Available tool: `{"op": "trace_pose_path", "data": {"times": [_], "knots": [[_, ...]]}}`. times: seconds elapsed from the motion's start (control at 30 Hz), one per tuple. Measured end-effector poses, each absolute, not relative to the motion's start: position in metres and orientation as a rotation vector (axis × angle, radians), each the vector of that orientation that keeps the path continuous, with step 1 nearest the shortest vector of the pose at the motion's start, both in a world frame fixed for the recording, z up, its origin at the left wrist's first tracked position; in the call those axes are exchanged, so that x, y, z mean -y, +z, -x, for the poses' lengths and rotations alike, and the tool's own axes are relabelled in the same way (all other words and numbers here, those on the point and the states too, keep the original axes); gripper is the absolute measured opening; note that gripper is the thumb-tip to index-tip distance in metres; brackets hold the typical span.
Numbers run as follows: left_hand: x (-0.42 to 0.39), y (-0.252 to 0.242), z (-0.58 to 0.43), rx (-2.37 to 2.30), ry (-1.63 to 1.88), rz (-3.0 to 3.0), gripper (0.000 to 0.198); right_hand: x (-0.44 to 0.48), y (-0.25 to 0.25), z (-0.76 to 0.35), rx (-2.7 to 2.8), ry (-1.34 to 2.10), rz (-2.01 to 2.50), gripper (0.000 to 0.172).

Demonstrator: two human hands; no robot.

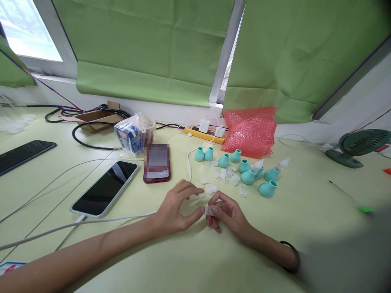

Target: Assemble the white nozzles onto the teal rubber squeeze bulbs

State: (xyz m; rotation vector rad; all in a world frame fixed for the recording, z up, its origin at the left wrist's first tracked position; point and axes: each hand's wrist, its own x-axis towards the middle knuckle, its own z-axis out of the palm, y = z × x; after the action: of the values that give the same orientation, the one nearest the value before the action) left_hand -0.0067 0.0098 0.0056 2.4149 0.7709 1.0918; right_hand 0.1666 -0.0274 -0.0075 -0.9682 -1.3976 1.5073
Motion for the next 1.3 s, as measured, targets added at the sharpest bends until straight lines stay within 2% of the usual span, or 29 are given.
{"op": "trace_pose_path", "data": {"times": [0.13,0.33,0.57,0.67,0.8,0.97,1.1,1.3], "knots": [[-0.025,0.001,0.007,-1.077,0.876,-2.758,0.028,0.021,-0.006,-0.170,1.262,1.549,0.978,0.020],[-0.027,-0.006,0.006,-1.140,0.690,-2.839,0.018,0.016,-0.004,-0.178,1.216,1.523,0.975,0.019],[-0.038,-0.006,0.004,-1.148,0.609,-2.850,0.028,0.009,0.013,-0.200,1.423,1.134,1.069,0.025],[-0.049,-0.003,-0.006,-1.111,0.632,-2.818,0.035,0.011,0.017,-0.209,1.491,1.044,1.142,0.027],[-0.073,0.015,-0.027,-1.091,0.685,-2.804,0.032,0.013,0.015,-0.216,1.482,1.096,1.158,0.024],[-0.122,0.029,-0.050,-1.460,0.829,-2.686,0.043,0.015,0.018,-0.214,1.342,1.210,1.105,0.027],[-0.144,0.018,-0.055,-1.557,0.800,-2.583,0.026,0.018,0.025,-0.210,1.261,1.291,1.059,0.043],[-0.103,0.023,-0.044,-1.433,0.989,-2.547,0.029,0.019,0.021,-0.208,1.297,1.186,1.071,0.029]]}}
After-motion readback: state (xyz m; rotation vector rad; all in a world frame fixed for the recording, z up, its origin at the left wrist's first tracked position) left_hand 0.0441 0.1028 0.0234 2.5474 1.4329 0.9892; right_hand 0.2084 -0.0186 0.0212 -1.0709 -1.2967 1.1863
